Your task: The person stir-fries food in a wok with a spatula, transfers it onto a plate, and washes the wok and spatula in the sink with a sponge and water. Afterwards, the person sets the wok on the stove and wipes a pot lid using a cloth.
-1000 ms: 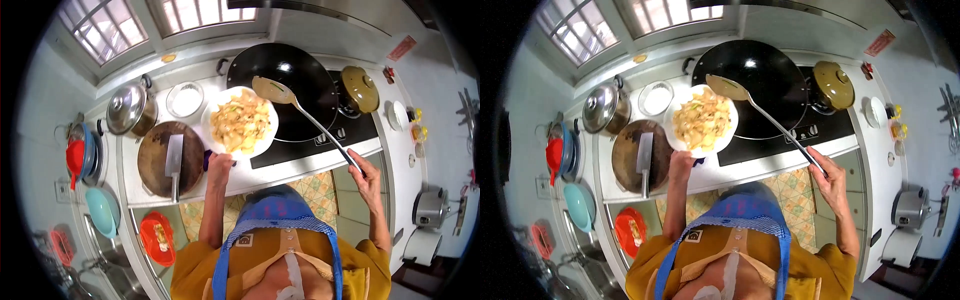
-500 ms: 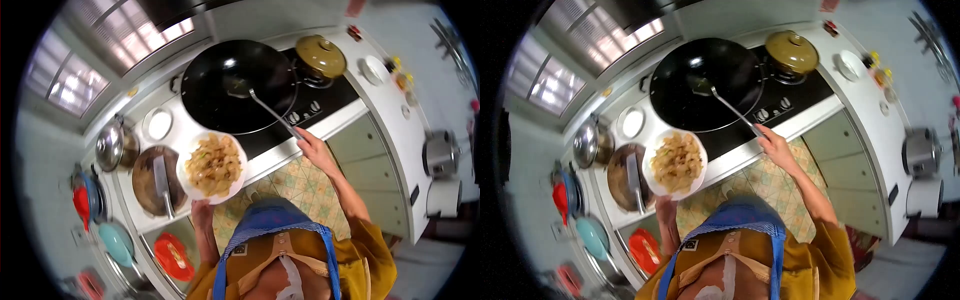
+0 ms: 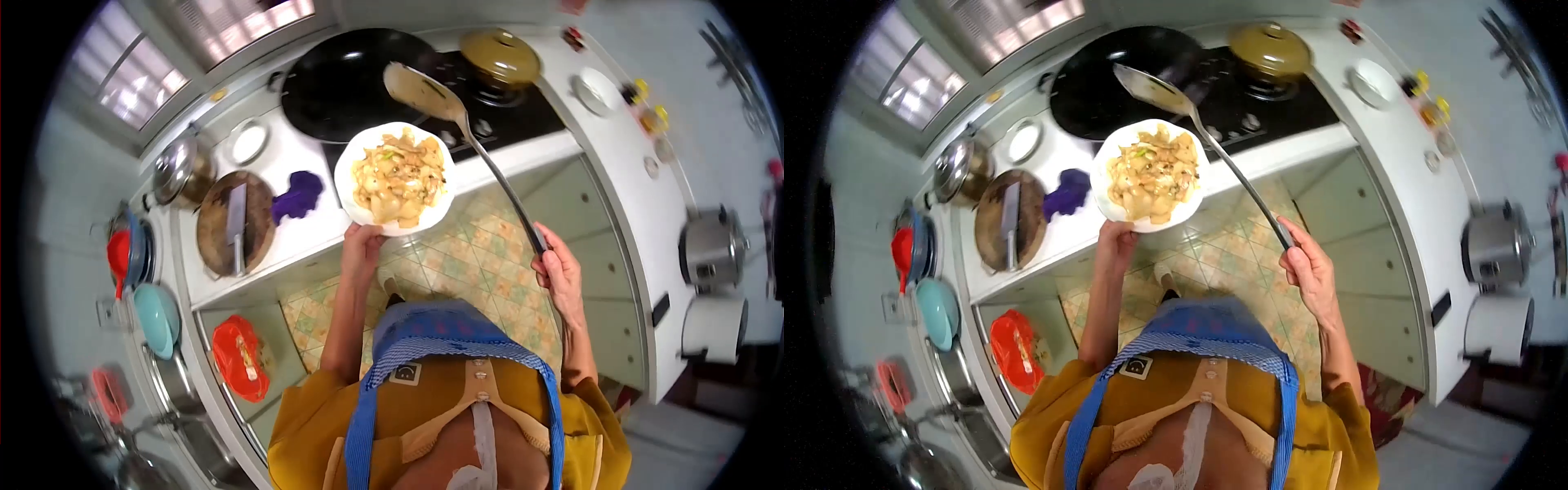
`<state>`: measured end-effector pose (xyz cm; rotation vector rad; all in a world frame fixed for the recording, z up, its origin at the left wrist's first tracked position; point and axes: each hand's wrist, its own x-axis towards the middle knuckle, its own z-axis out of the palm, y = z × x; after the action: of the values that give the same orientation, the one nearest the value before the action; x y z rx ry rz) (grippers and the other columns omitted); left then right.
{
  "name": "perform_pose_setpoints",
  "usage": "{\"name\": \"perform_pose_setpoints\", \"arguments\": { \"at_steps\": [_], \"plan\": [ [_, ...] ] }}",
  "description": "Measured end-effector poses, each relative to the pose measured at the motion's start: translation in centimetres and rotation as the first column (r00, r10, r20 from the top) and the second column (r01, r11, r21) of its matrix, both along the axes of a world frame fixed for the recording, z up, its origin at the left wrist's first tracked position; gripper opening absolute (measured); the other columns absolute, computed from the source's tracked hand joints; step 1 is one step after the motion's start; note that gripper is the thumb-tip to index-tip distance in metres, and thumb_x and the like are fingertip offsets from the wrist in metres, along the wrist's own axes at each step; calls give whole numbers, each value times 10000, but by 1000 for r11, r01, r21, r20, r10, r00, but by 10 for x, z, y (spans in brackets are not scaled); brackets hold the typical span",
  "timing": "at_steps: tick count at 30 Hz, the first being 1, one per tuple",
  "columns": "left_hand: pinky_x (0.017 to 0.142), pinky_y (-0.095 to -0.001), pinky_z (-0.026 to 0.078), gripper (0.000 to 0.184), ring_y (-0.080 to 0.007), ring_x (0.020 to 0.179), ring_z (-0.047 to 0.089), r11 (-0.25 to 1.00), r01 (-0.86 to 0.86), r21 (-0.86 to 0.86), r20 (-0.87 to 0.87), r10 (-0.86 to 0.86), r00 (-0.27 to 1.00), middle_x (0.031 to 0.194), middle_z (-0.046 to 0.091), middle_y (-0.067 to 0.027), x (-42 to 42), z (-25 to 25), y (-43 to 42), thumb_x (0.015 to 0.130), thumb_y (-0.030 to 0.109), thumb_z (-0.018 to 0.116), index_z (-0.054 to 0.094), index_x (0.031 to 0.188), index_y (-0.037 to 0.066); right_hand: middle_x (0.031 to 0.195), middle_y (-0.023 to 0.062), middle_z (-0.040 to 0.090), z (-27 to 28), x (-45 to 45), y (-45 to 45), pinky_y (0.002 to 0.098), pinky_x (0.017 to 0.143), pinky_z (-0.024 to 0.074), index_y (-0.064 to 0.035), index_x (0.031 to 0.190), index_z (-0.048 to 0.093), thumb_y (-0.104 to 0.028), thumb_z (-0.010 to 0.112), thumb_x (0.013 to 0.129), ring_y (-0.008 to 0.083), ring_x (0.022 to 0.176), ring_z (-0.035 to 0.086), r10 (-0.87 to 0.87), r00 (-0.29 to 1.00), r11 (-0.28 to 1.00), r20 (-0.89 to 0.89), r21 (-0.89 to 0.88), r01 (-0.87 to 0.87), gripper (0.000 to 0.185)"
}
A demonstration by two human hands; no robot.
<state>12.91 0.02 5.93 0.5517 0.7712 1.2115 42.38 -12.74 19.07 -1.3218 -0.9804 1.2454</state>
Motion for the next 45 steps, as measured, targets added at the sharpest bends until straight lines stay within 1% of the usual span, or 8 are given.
{"name": "perform_pose_setpoints", "arguments": {
  "at_steps": [3, 8, 13, 17, 20, 27, 36, 45],
  "plan": [
    [662, -260, 432, 270, -161, 738, 542, 987, 88, 137, -121, -72, 990, 892, 581, -69, 54, -17, -6, 717, 27, 499, 522, 978, -42, 660, -49, 439, -2, 21, -66, 167, 505, 320, -93, 1268, 430, -139, 484, 877, 22, 551, 359, -254, 922, 955, 293, 229, 190, 398],
    [869, -369, 432, 493, -258, 1038, 518, 909, 413, 65, 98, -417, 903, 1155, 510, -149, 168, 14, -13, 702, -14, 495, 394, 1182, -71, 659, -43, 463, -19, 57, -130, 202, 529, 361, -159, 1280, 427, -198, 457, 896, 54, 553, 392, -285, 856, 948, 432, -1, 317, 387],
    [931, -398, 393, 505, -282, 1078, 494, 714, 695, 81, 130, -699, 703, 1196, 479, -174, 289, 7, -17, 726, 19, 486, 366, 1205, -87, 600, -51, 333, -32, 93, -175, 167, 402, 250, -120, 1324, 327, -236, 407, 925, 34, 465, 292, -575, 800, 814, -170, -217, 539, 424],
    [908, -397, 427, 458, -281, 1062, 508, 540, 839, 62, 172, -834, 524, 1180, 485, -197, 401, -15, -4, 736, -22, 441, 368, 1179, -113, 581, -59, 299, -45, 125, -186, 168, 364, 172, -138, 1318, 326, -255, 399, 929, 27, 423, 220, -679, 596, 720, -429, -232, 654, 413],
    [853, -367, 470, 435, -268, 1012, 540, 377, 924, 61, 137, -920, 367, 1146, 508, -187, 489, -27, 16, 733, -32, 438, 382, 1158, -109, 562, -62, 292, -52, 154, -177, 168, 364, 177, -135, 1311, 329, -258, 394, 930, 28, 423, 224, -760, 493, 613, -422, -216, 760, 406],
    [798, -362, 495, 401, -255, 932, 564, 230, 970, -77, 126, -963, 238, 1072, 533, -183, 656, -61, 53, 735, -17, 450, 403, 1125, -95, 545, -58, 360, -66, 232, -124, 167, 356, 204, -133, 1290, 368, -255, 412, 925, 25, 414, 275, -909, 305, 368, -285, -201, 908, 387],
    [770, -373, 510, 340, -275, 899, 569, 131, 973, -190, 115, -981, 155, 1004, 535, -194, 732, -100, 90, 727, -30, 491, 440, 1052, -118, 547, -49, 363, -79, 286, -77, 176, 362, 210, -118, 1304, 358, -247, 425, 921, 34, 426, 279, -935, 219, 296, -279, -278, 914, 409],
    [624, -351, 534, 237, -277, 711, 607, 163, 936, -312, -448, -894, 6, 879, 576, -194, 737, -61, 117, 742, 1, 566, 499, 899, -164, 550, -47, 378, -94, 313, -55, 177, 356, 208, -102, 1299, 363, -255, 450, 910, 32, 421, 279, -928, 232, 323, -290, -322, 890, 427]
  ]
}}
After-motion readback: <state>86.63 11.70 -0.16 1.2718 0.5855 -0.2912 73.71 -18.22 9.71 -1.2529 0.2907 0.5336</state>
